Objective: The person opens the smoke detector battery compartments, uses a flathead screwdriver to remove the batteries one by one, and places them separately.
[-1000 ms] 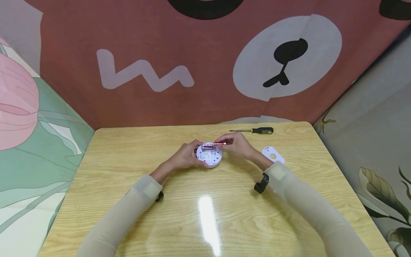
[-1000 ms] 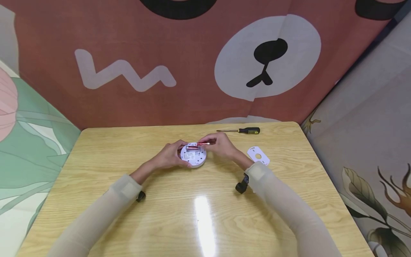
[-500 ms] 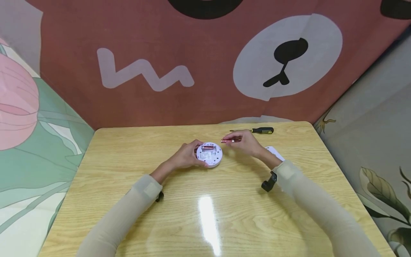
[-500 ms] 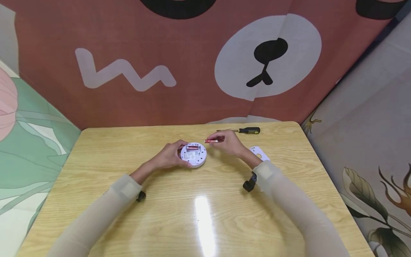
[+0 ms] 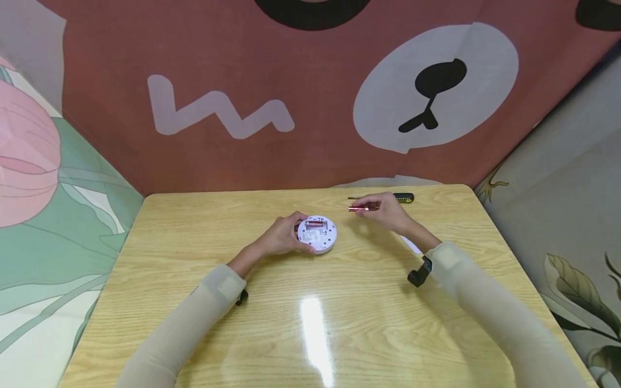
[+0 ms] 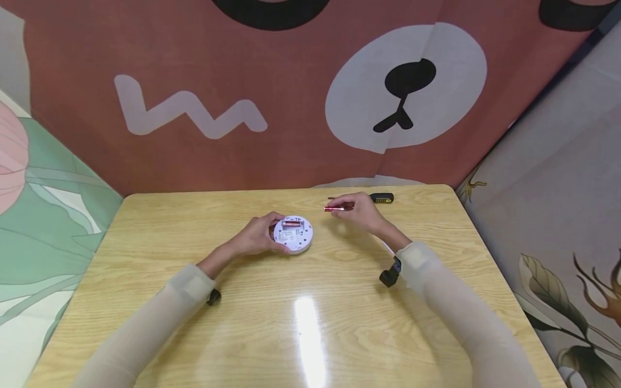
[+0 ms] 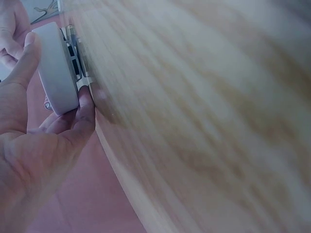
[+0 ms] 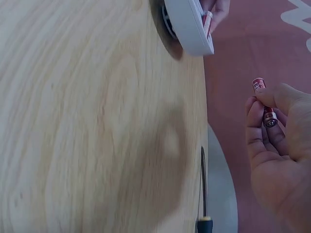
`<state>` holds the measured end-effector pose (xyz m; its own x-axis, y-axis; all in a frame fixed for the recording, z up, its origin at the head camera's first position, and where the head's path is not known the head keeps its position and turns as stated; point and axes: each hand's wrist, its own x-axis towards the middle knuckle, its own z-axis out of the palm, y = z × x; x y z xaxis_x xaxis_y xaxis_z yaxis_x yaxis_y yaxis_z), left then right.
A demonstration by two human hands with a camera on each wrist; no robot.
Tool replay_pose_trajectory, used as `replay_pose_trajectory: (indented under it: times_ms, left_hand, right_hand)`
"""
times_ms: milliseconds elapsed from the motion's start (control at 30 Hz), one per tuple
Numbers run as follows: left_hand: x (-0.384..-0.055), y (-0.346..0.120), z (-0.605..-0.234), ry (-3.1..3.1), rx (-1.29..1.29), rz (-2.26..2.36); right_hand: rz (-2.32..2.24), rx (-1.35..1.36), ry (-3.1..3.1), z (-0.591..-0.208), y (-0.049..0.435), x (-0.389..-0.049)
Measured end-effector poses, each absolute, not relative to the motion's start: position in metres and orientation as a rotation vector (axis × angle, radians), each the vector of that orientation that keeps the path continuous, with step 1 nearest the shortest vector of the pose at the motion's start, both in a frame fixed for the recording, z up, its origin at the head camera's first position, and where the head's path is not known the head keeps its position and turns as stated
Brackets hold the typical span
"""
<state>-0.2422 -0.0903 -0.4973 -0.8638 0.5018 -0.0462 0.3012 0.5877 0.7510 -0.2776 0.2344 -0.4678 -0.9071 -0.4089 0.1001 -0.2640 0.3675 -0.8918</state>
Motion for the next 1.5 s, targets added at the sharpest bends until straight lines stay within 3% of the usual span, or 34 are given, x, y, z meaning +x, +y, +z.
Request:
replay_pose_trajectory:
  times_ms: [1500]
  left_hand:
    - [-0.244,-0.091,-0.5,2.575,0.674,1.134]
  right_hand:
    - [-1.197,-0.275,2.771,-0.503,0.337,-0.296]
